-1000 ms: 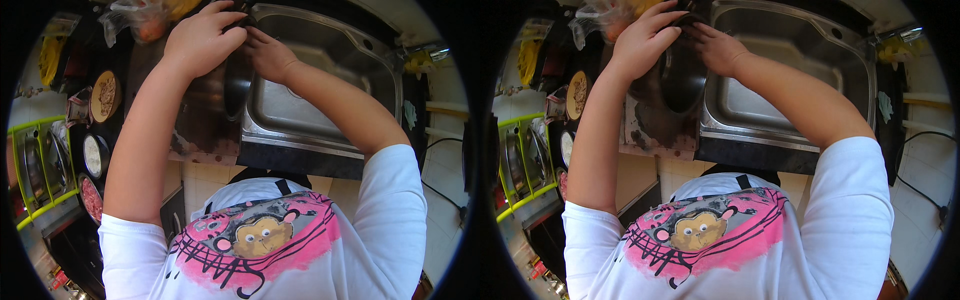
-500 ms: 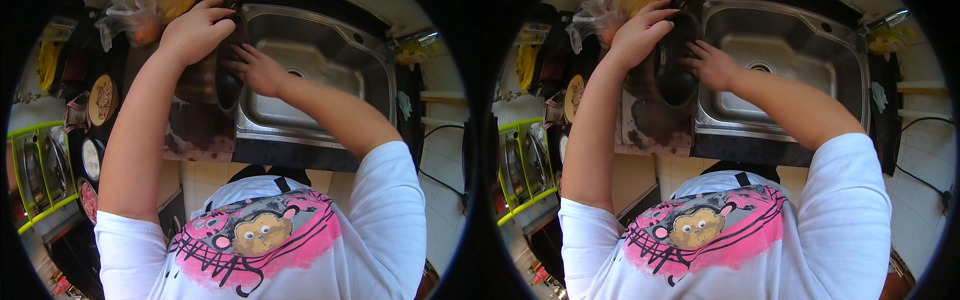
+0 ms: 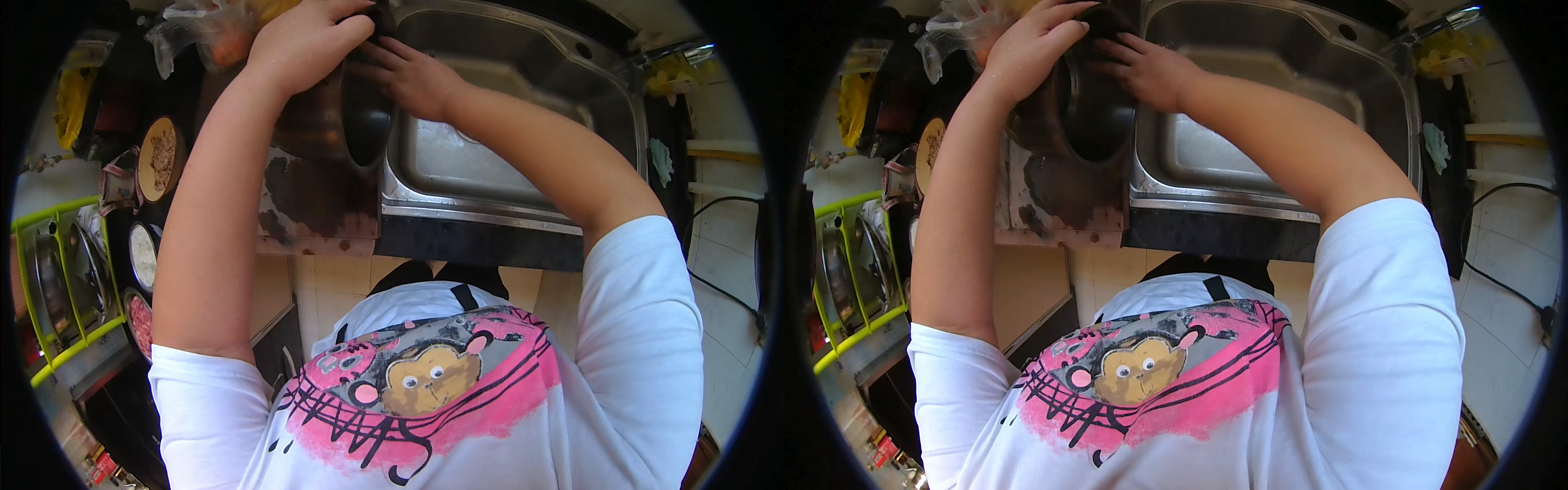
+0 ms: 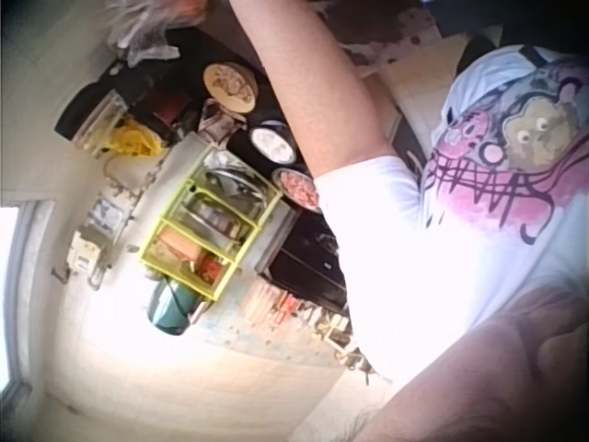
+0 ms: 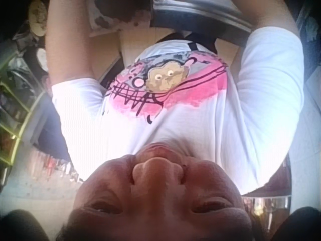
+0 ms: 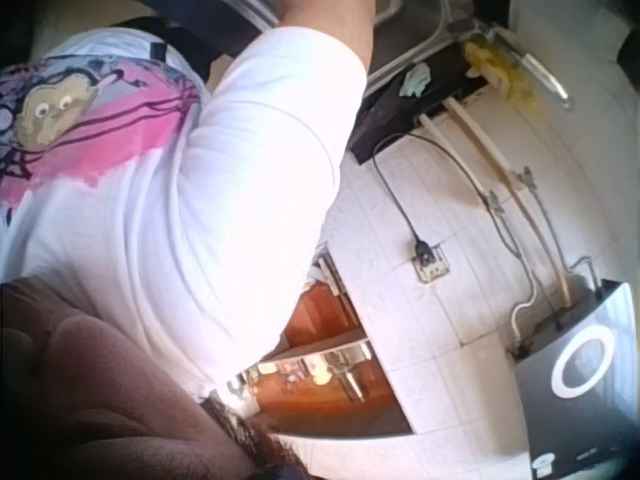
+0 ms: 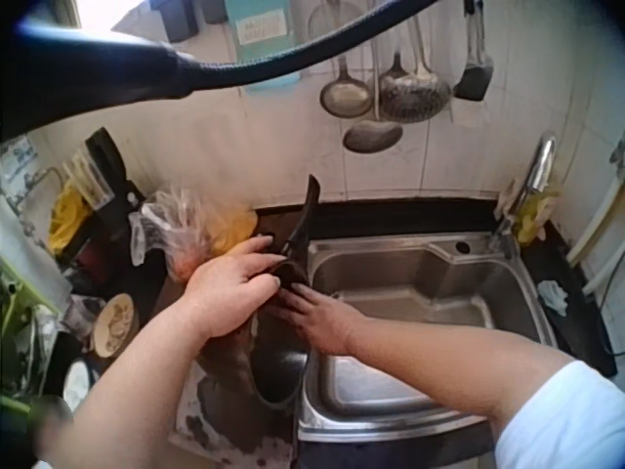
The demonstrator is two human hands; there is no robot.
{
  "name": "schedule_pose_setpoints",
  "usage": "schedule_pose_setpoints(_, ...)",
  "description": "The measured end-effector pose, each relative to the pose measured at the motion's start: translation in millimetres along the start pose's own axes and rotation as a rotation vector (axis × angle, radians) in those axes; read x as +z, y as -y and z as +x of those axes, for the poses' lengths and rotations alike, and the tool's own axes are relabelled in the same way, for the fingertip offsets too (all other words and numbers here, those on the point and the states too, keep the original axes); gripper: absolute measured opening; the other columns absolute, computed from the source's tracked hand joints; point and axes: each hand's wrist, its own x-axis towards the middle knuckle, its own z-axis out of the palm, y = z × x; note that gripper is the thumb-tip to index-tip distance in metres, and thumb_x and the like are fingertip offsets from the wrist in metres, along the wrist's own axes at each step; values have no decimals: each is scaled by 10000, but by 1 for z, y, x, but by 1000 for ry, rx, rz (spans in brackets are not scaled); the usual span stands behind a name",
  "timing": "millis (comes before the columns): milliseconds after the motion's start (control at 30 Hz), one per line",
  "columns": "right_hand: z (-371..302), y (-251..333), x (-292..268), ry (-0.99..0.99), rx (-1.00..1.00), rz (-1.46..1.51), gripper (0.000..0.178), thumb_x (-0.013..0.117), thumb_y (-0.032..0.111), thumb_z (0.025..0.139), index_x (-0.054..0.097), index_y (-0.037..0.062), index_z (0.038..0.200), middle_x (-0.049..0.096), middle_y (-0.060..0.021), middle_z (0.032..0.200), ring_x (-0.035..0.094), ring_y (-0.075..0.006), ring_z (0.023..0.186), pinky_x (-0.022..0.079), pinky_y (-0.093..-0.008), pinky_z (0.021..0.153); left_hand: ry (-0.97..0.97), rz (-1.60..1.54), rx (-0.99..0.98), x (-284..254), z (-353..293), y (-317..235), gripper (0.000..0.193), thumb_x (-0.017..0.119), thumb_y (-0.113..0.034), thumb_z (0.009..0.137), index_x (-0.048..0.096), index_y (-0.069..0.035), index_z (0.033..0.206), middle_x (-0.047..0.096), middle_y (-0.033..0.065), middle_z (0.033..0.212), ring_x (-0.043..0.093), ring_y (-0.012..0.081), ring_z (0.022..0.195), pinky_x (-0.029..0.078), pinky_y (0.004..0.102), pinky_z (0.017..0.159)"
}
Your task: The person washes a white bowl, chopsticks, a large black pot, and a small saucepan in a kitchen sink using a sponge and running water. They scrub the items thoroughly, rinse them, and place the clean bowl and chopsticks on a nearby shelf. The person also wipes the countertop and the sink area with a cloth.
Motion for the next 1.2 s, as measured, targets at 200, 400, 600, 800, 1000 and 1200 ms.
schedule_pose_setpoints(200, -2, 2, 15, -91, -24, -38, 296, 482, 225, 821, 636, 142, 1060, 351, -14, 1390, 204, -240, 1335, 157, -413, 1107, 5, 38, 0, -3, 2, -5, 453, 454, -324, 766, 588, -99, 1136, 426, 108, 1333, 455, 262, 1176, 349, 313, 982)
schedule_pose_setpoints(400, -10, 39, 12, -9, 117, 529, 319, 443, 252, 816, 636, 120, 1034, 471, -94, 1277, 360, -266, 1241, 312, -383, 1013, 12, 16, -19, -3, 5, -6, 448, 463, -335, 768, 595, -104, 1128, 411, 104, 1346, 459, 263, 1170, 358, 319, 975)
schedule_pose_setpoints(600, 4, 98, -15, -143, 288, 1729, 334, 423, 267, 843, 584, 61, 1050, 569, -146, 1114, 518, -302, 1015, 394, -362, 897, -93, -41, 108, 8, -6, 9, 400, 485, -316, 772, 605, -165, 1123, 459, 27, 1312, 509, 234, 1107, 400, 318, 913)
schedule_pose_setpoints(800, 7, -5, 8, -176, -9, 14, 376, 467, 281, 827, 561, 135, 1161, 490, -93, 1245, 392, -279, 1211, 276, -394, 1043, -76, -115, 131, 7, -3, 13, 410, 479, -349, 763, 613, -180, 1112, 476, 20, 1297, 519, 251, 1092, 413, 336, 902)
schedule_pose_setpoints(1000, -12, 69, 29, -385, 185, 643, 378, 462, 365, 846, 617, 94, 1060, 554, -117, 1156, 431, -320, 1161, 320, -427, 996, -64, -114, 104, 9, 1, 7, 408, 472, -354, 776, 612, -177, 1117, 472, 10, 1301, 512, 244, 1102, 406, 332, 912)
schedule_pose_setpoints(1200, -3, 104, -33, -327, 251, 1192, 439, 553, 410, 801, 588, 52, 1053, 560, -150, 1082, 507, -348, 1020, 421, -384, 868, -57, -100, 175, 3, 3, 13, 354, 482, -308, 809, 625, -153, 1092, 498, 30, 1272, 525, 234, 1088, 407, 319, 910)
